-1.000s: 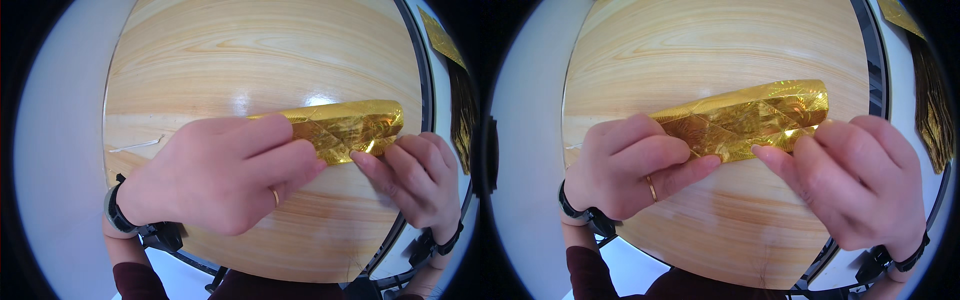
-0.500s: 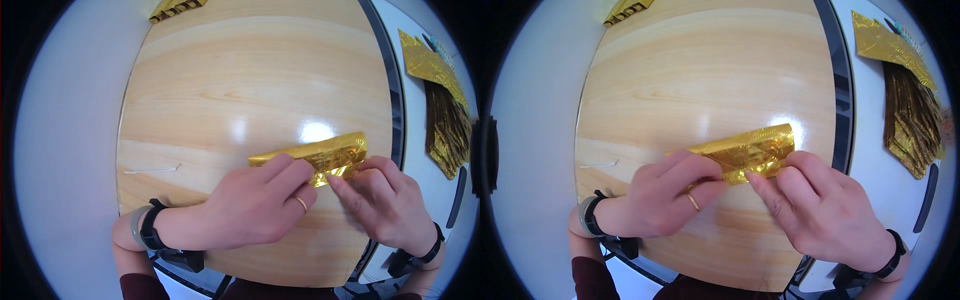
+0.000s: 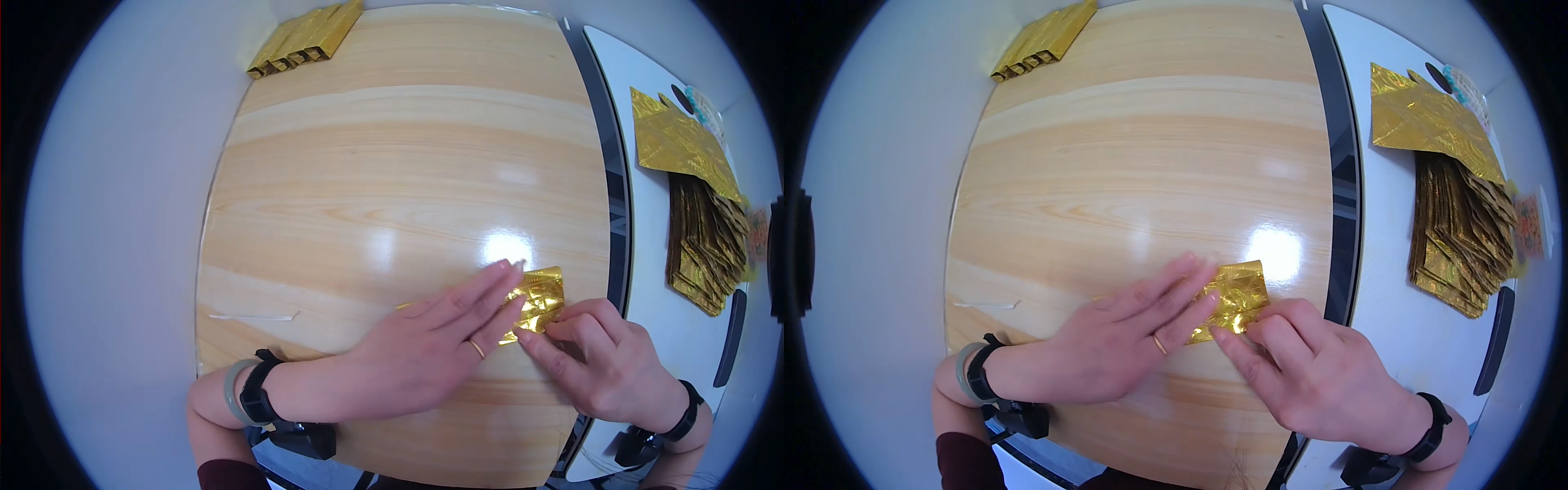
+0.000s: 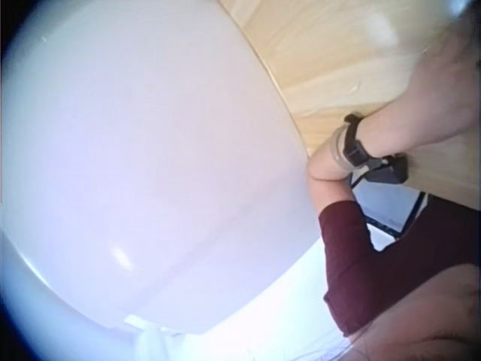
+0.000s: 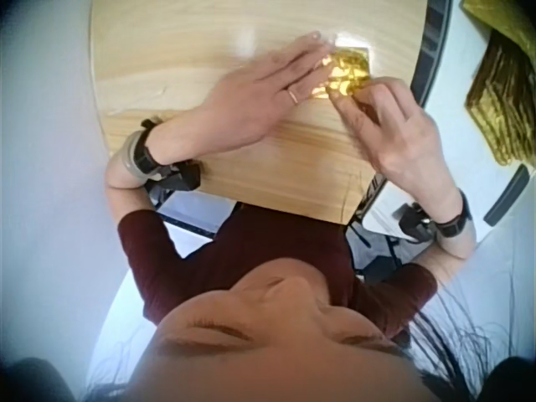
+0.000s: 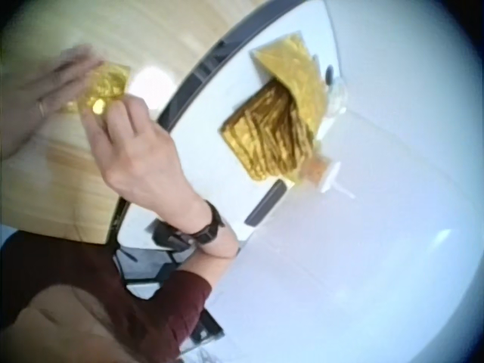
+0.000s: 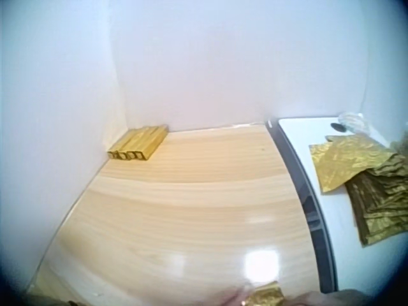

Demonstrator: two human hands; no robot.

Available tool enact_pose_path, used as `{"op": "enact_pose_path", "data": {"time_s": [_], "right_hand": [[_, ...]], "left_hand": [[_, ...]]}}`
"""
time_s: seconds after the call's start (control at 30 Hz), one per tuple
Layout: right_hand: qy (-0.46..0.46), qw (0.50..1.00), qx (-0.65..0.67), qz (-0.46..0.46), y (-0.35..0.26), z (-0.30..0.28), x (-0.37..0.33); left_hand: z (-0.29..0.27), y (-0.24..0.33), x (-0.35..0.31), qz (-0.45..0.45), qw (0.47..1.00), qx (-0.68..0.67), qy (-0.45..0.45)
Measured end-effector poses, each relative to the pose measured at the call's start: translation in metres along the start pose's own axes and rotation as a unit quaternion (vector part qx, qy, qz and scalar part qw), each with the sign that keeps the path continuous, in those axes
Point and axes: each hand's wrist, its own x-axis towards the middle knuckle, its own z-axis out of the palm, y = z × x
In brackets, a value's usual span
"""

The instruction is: Folding gold-foil joss paper into a rectangular strip shape.

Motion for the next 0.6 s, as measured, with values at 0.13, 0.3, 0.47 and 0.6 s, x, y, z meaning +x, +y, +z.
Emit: {"op": "enact_pose_path", "data": {"time_s": [0.13,0.3,0.47,0.6], "right_hand": [[-0.007,1.000,0.016,-0.003,0.0018,-0.0042,0.0021],[0.002,1.000,0.001,0.012,0.0013,-0.0024,0.0041],[-0.008,1.000,-0.013,0.016,0.0000,-0.0040,0.0035],[0.009,1.000,-0.023,0.002,0.0010,-0.0011,0.0032]], "left_hand": [[-0.0034,0.0021,-0.0012,-0.061,0.997,0.050,-0.024],[-0.0017,0.0029,-0.0037,-0.105,0.992,0.071,-0.024],[-0.0025,0.0038,-0.0062,-0.160,0.983,0.093,-0.013],[0.0043,0.0005,-0.0100,-0.115,0.975,0.187,-0.010]]}}
